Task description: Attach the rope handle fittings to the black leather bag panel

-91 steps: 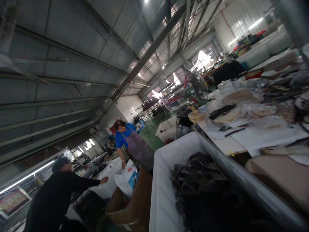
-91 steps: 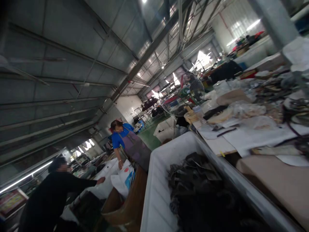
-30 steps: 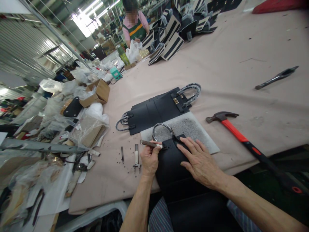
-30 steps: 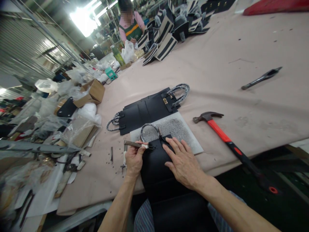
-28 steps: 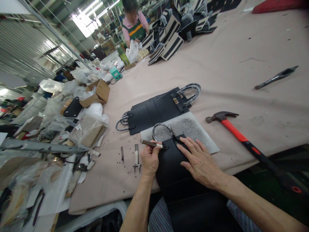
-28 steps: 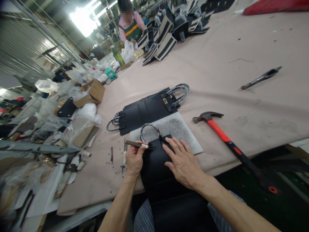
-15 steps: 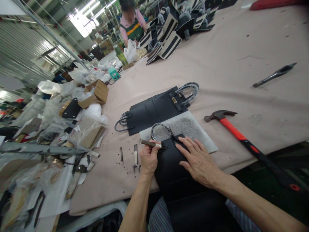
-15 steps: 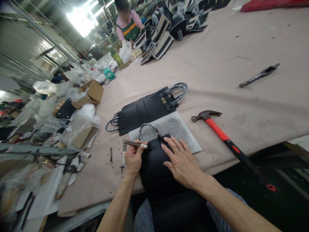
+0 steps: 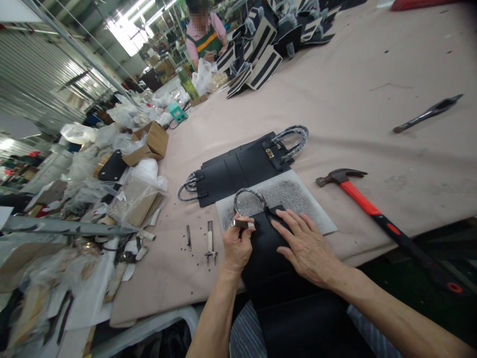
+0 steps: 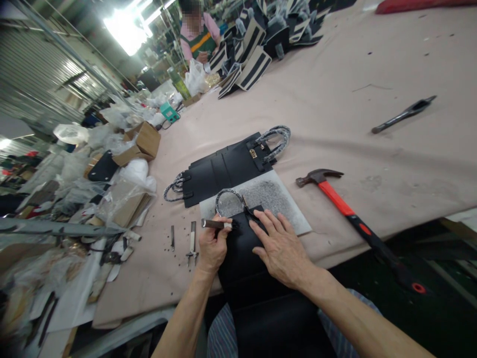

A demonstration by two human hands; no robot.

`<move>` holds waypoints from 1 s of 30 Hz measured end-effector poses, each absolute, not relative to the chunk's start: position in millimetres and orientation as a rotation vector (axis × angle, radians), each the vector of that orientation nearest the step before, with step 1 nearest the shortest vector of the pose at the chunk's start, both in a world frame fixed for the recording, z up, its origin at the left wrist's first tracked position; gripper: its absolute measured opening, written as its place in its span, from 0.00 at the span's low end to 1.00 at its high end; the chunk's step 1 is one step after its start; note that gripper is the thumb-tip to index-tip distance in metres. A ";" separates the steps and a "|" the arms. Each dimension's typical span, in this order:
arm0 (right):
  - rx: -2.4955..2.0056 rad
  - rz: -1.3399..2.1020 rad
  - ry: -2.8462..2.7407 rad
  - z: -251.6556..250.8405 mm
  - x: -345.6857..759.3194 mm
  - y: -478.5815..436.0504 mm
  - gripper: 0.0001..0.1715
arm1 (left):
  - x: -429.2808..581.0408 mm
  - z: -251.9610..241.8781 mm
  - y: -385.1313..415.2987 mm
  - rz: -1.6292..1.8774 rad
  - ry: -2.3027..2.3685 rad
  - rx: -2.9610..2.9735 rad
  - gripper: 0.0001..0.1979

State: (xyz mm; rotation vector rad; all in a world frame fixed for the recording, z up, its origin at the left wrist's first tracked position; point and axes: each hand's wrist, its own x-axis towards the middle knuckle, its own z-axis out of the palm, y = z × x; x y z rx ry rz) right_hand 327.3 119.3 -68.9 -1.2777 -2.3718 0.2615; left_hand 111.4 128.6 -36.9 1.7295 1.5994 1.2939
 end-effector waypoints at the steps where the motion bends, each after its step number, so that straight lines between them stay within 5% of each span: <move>1: -1.276 0.258 -2.372 -69.0 327.4 119.3 0.31 | 112.4 -37.5 128.1 1.302 1.593 1.739 0.07; 30: -1.273 0.261 -2.357 -69.3 326.5 118.9 0.31 | 125.4 -38.7 122.6 1.509 1.918 1.299 0.14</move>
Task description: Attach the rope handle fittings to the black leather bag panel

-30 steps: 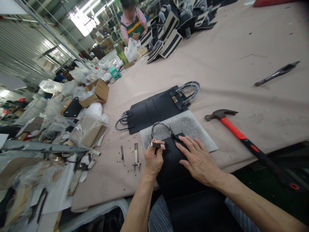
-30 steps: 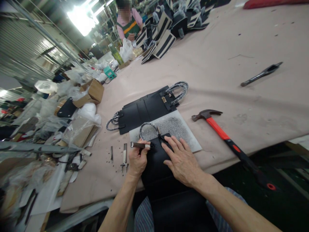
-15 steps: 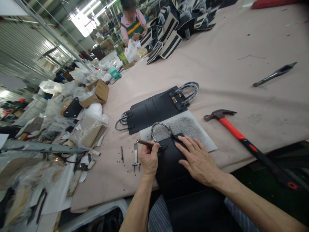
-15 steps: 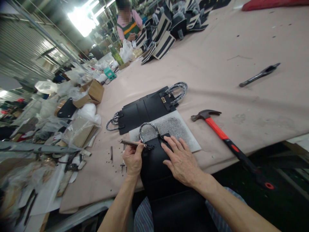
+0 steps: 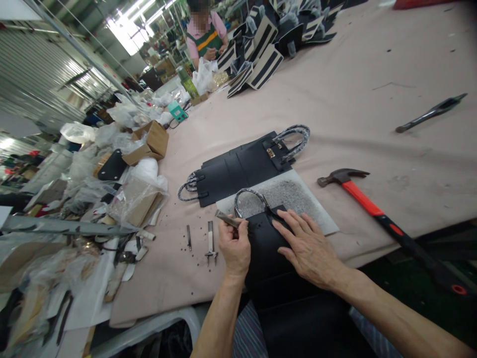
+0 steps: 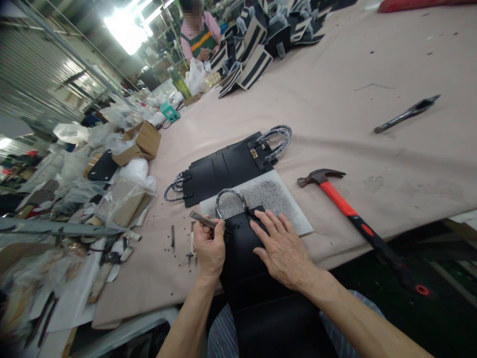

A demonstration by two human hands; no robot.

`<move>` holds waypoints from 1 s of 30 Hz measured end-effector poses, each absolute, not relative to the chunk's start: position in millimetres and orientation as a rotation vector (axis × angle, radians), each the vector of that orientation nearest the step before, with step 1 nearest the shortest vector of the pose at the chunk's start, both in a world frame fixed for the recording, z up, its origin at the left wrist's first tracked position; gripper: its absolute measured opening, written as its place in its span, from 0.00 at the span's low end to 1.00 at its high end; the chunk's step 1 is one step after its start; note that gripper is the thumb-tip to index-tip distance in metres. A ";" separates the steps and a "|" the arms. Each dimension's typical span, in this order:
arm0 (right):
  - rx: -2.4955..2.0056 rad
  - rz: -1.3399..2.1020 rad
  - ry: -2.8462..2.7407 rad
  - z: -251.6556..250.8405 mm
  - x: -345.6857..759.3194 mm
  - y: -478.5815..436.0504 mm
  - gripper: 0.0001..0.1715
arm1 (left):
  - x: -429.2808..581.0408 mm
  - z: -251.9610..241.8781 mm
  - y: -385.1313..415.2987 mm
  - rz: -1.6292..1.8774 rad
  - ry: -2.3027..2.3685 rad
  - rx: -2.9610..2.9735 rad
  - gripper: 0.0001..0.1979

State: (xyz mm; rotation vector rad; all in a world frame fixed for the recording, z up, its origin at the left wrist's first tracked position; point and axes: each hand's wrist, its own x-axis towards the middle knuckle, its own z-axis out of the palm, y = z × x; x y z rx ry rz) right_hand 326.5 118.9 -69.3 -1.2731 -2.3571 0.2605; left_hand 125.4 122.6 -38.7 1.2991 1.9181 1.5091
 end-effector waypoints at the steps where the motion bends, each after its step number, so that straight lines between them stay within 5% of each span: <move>1: -1.274 0.256 -2.360 -69.5 326.6 118.9 0.31 | 125.8 -40.0 120.2 1.494 1.916 1.323 0.15; 7: -1.277 0.257 -2.355 -69.7 326.9 119.2 0.31 | 112.8 -40.8 106.8 1.350 1.777 1.395 0.21; 17: -1.283 0.262 -2.351 -69.4 326.3 119.1 0.31 | 104.1 -28.8 125.0 1.259 1.705 1.434 0.09; 30: -1.286 0.267 -2.361 -66.3 327.1 119.3 0.31 | 107.5 -42.6 132.8 1.353 1.614 1.317 0.11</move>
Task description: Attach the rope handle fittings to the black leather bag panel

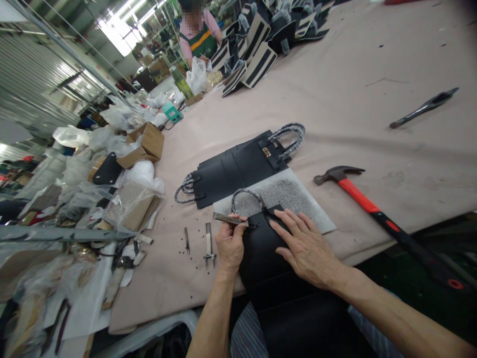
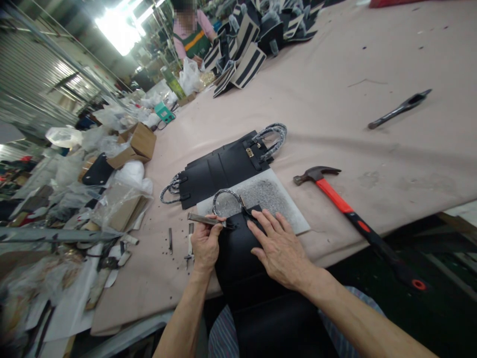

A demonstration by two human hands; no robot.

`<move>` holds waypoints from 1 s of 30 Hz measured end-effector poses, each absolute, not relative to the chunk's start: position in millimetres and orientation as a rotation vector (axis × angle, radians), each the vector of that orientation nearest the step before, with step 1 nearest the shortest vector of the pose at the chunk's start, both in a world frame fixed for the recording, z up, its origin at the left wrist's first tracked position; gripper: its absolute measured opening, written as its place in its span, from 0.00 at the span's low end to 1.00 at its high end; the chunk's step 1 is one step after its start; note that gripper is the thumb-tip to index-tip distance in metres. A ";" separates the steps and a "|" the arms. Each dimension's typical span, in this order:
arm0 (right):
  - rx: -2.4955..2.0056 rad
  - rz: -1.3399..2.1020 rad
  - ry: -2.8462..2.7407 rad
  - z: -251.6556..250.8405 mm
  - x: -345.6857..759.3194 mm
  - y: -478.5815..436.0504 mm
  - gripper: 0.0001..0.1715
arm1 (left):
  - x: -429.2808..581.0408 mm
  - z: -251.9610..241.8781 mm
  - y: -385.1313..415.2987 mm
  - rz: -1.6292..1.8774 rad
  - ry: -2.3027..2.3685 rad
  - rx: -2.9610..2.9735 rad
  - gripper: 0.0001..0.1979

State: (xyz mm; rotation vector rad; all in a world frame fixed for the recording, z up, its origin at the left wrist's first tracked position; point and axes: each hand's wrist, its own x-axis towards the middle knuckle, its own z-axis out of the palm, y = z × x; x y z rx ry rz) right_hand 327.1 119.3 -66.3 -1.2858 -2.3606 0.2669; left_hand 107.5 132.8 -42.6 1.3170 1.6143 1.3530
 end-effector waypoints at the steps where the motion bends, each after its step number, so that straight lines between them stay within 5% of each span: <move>1: -1.287 0.267 -2.363 -66.0 327.2 119.3 0.31 | 107.5 -42.7 132.9 1.355 1.614 1.314 0.11; 30: -1.285 0.286 -2.359 -67.3 327.0 119.1 0.32 | 108.8 -39.3 134.0 1.286 1.689 1.453 0.07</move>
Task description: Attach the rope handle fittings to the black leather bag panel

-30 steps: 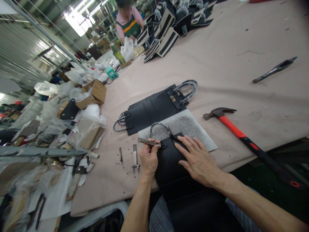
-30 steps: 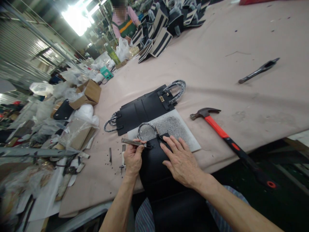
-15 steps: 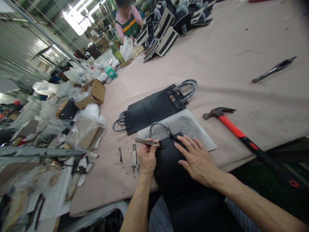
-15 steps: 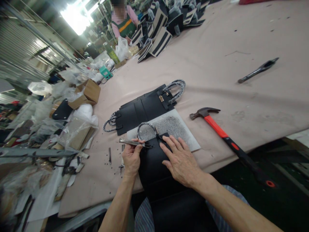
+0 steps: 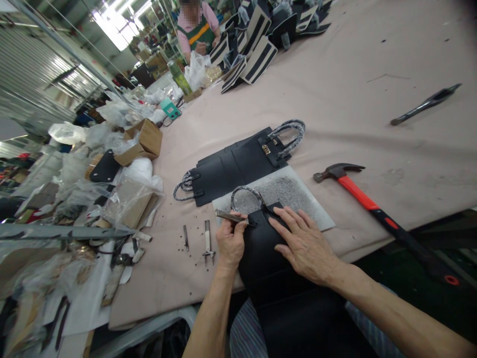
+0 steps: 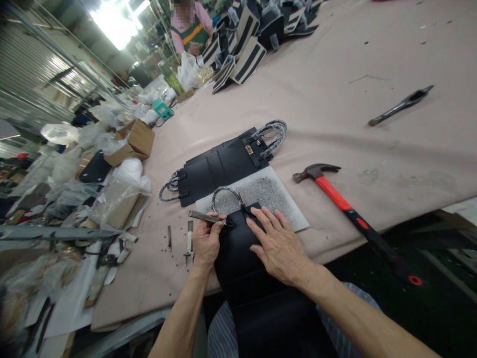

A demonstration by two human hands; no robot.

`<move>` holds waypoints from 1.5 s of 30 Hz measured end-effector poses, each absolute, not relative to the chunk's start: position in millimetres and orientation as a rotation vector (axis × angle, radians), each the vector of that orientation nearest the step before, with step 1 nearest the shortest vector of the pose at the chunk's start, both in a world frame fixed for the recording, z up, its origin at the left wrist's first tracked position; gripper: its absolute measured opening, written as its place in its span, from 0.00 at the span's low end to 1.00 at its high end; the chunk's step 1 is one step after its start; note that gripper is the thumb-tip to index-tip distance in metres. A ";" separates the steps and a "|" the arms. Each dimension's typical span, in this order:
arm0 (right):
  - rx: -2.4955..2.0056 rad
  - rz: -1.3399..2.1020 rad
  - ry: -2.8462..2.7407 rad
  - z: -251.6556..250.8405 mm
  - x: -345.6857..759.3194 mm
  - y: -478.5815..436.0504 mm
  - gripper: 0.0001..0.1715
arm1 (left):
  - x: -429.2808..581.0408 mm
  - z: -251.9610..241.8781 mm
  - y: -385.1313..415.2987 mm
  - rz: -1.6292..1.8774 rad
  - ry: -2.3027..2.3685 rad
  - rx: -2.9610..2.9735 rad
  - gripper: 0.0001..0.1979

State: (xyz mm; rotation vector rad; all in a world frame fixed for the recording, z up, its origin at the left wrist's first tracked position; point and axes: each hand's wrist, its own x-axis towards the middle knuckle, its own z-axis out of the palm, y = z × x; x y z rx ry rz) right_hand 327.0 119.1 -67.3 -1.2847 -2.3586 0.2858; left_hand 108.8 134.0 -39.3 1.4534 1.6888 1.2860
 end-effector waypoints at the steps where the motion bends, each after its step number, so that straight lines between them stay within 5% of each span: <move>1: -1.286 0.289 -2.358 -67.1 327.0 119.1 0.32 | 109.1 -39.0 134.0 1.285 1.684 1.477 0.06; 45: -1.301 0.237 -2.377 -63.7 326.2 118.4 0.32 | 117.3 -48.0 131.8 1.377 1.612 1.456 0.05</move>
